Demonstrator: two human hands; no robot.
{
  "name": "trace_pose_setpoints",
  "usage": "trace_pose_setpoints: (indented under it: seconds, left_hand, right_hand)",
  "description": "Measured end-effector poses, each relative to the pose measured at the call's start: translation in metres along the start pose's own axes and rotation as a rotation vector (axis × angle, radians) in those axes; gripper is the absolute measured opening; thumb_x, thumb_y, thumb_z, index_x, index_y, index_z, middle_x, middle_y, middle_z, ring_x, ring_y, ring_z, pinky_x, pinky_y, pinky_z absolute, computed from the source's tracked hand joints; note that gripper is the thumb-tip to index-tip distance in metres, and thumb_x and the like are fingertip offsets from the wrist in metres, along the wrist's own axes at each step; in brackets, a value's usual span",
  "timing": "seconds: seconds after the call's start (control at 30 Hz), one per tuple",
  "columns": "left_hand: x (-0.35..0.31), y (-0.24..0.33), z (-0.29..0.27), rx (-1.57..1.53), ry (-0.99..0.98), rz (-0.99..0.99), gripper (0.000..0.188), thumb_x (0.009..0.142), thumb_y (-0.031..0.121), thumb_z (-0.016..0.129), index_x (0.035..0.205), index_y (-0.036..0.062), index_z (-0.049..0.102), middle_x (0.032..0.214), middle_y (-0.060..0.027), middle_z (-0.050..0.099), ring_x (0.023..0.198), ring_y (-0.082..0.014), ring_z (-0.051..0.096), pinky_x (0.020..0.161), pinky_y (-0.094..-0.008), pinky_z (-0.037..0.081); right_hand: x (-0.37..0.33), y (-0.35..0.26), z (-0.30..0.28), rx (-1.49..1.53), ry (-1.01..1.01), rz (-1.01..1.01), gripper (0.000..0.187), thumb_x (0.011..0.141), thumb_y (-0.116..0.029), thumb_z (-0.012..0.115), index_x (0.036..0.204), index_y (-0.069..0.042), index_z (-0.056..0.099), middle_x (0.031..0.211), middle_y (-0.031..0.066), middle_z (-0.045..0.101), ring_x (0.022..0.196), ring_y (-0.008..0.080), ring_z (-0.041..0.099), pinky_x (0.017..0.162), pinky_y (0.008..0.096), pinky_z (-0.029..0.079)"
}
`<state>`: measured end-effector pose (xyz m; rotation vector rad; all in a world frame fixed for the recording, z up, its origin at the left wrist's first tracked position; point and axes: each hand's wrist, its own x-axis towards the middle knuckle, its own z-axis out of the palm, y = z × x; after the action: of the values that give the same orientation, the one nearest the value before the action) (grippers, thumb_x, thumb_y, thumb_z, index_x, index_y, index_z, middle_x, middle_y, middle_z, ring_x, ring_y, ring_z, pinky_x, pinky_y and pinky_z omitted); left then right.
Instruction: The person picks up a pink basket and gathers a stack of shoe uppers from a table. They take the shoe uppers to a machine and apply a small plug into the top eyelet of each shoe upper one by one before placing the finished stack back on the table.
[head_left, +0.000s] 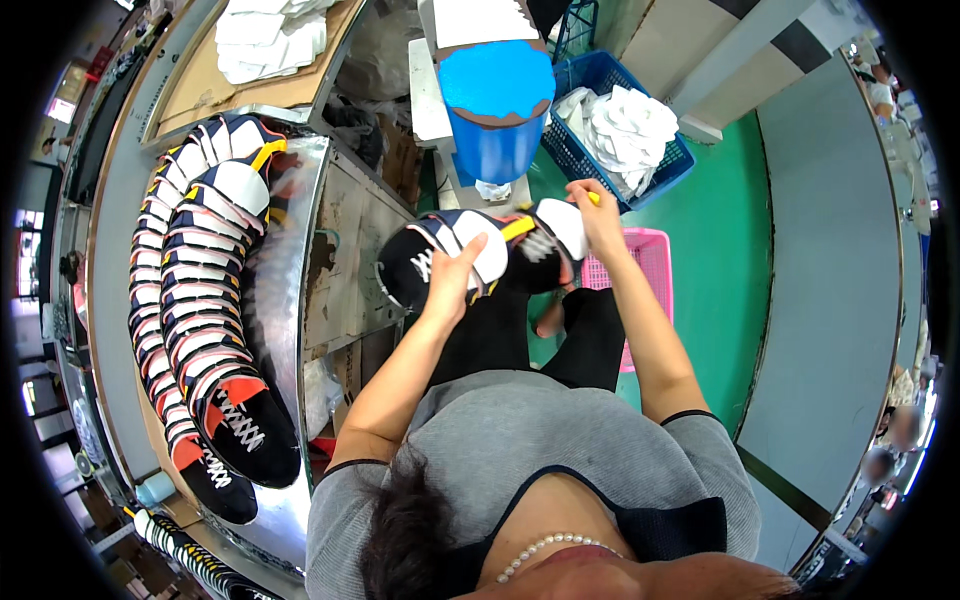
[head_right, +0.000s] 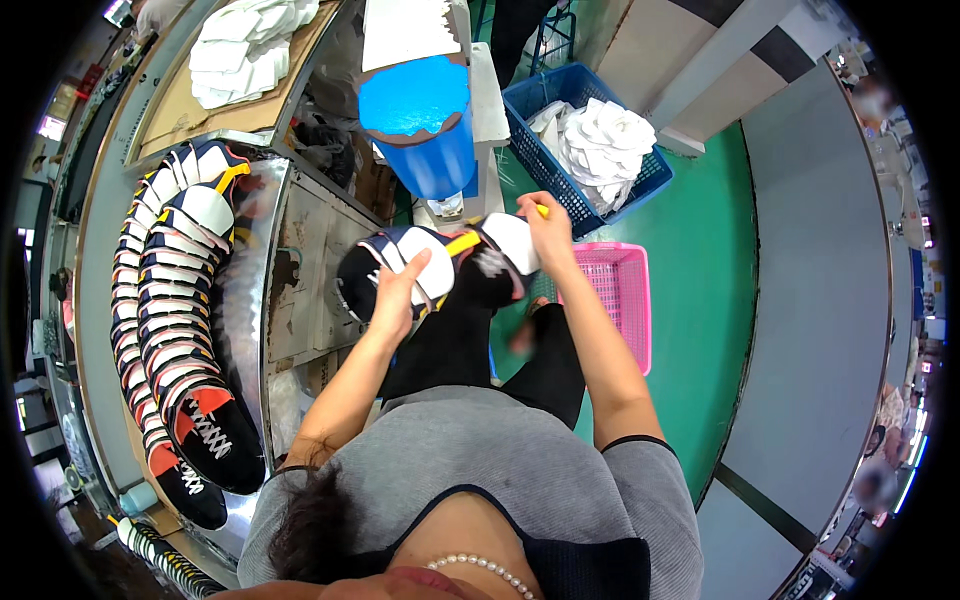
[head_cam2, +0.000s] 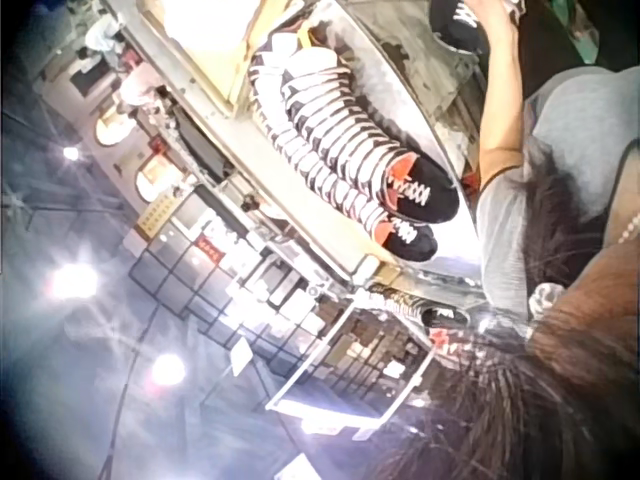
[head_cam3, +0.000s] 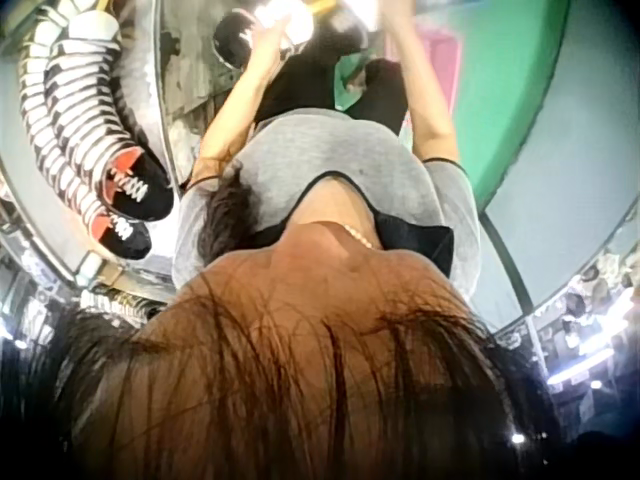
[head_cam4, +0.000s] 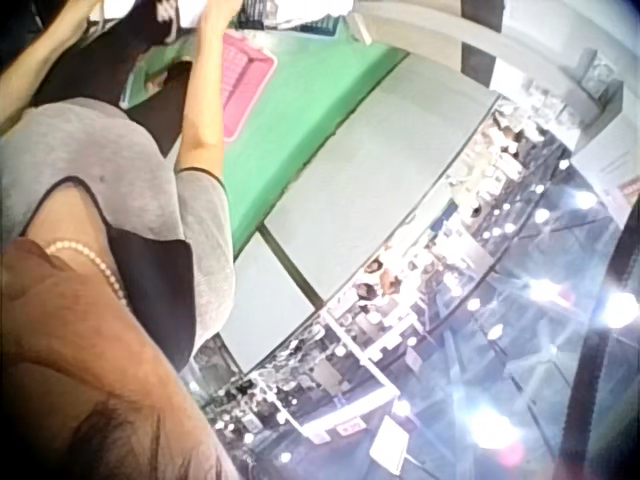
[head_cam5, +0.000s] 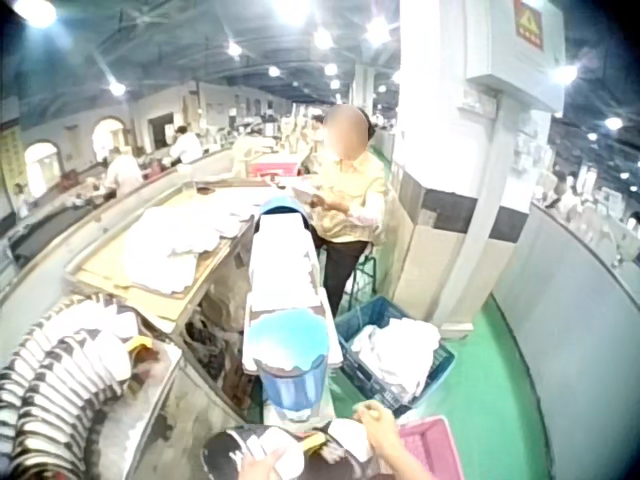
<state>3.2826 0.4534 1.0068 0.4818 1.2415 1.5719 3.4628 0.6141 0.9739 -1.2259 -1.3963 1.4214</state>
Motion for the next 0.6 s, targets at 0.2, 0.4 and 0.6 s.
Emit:
trace_pose_setpoints:
  seconds: [0.2,0.4,0.6]
  left_hand:
    - [0.025,0.012,-0.007,0.226,0.046,0.152,0.024,0.083,0.016,0.066,0.098,-0.002,0.062,0.09,-0.0059,0.065,0.08,-0.0122,0.061,0.071,-0.0263,0.047]
    - [0.081,0.023,-0.022,0.383,-0.042,0.189,0.026,0.078,0.019,0.069,0.092,-0.0029,0.064,0.08,-0.0045,0.065,0.069,-0.01,0.059,0.061,-0.0257,0.046]
    - [0.094,0.023,-0.014,0.047,-0.021,0.116,0.023,0.079,0.009,0.067,0.097,-0.0038,0.062,0.092,-0.0066,0.065,0.078,-0.0109,0.06,0.07,-0.0256,0.047]
  right_hand:
    - [-0.027,-0.032,0.048,-0.398,-0.37,-0.226,0.035,0.079,-0.026,0.071,0.1,0.001,0.061,0.077,0.008,0.065,0.072,0.0141,0.063,0.07,0.0275,0.048]
    - [0.02,-0.025,0.056,0.0,-0.551,0.006,0.02,0.088,-0.018,0.061,0.09,0.001,0.061,0.08,0.0068,0.069,0.072,0.0071,0.053,0.063,0.0235,0.043]
    - [0.041,-0.031,0.058,0.029,-0.557,0.121,0.018,0.087,-0.014,0.061,0.089,0.003,0.061,0.08,0.0112,0.069,0.072,0.0105,0.059,0.068,0.0238,0.046]
